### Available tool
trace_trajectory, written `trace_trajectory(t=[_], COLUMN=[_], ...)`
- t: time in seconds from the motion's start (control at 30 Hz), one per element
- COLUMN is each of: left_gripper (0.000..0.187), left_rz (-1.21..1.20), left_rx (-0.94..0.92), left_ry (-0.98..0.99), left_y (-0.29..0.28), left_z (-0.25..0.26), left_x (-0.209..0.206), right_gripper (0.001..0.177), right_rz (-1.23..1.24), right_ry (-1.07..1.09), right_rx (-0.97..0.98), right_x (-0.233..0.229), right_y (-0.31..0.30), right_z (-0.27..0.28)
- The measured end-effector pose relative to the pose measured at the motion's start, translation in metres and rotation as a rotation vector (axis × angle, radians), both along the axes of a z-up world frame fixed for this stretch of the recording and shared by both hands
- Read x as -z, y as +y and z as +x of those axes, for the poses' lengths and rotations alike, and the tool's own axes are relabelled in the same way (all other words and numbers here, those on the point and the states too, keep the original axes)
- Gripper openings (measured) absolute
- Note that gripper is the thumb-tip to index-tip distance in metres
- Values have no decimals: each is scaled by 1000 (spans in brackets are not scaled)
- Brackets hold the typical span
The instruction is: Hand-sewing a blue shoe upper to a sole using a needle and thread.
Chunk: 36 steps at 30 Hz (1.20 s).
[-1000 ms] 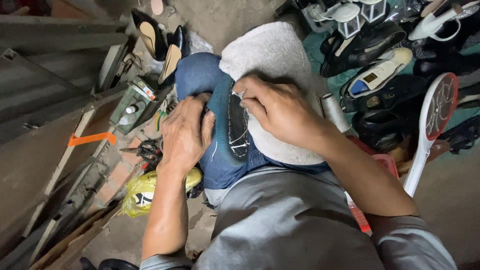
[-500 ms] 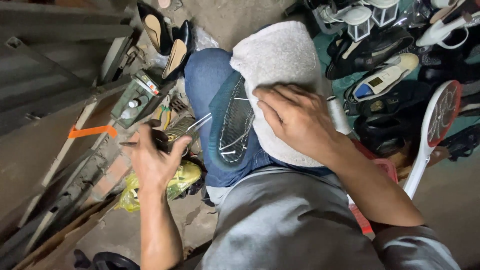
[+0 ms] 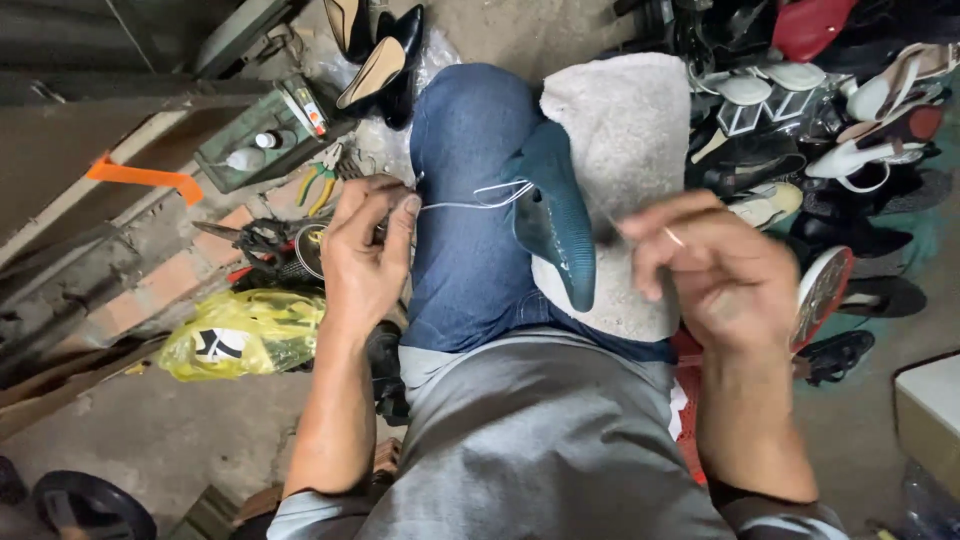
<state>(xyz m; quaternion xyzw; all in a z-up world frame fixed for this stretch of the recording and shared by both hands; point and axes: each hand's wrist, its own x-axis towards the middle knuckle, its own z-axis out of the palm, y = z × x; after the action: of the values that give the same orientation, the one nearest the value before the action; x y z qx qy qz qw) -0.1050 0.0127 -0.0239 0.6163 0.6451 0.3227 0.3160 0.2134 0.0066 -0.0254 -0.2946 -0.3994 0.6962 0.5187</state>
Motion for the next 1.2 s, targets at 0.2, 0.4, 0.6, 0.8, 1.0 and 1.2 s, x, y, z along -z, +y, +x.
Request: trace_trajectory(t=[0.2, 0.4, 0.6, 0.8, 1.0, 1.2], left_gripper=[32, 14, 13, 21, 6, 5], left_rz=[-19, -152, 60, 344, 335, 256], left_rx=[40, 256, 279, 46, 22, 61], left_ry=[-73, -411, -113, 573, 538, 270], left_y=[6, 8, -11, -16, -15, -9], left_z=[29, 58, 55, 67, 78, 80], left_x=[-12, 1, -25, 17, 15, 14], right_gripper=[91, 86, 103, 74, 63, 62], right_rz=[234, 333, 218, 237, 182, 110], right_ry=[-799, -836, -935, -936, -863, -783], right_rx=[-179, -164, -230, -160, -131, -138], right_x=[-36, -17, 10, 9, 13, 34], right_y=[20, 15, 5, 4, 2, -5], right_z=[-50, -34, -11, -17, -13, 2])
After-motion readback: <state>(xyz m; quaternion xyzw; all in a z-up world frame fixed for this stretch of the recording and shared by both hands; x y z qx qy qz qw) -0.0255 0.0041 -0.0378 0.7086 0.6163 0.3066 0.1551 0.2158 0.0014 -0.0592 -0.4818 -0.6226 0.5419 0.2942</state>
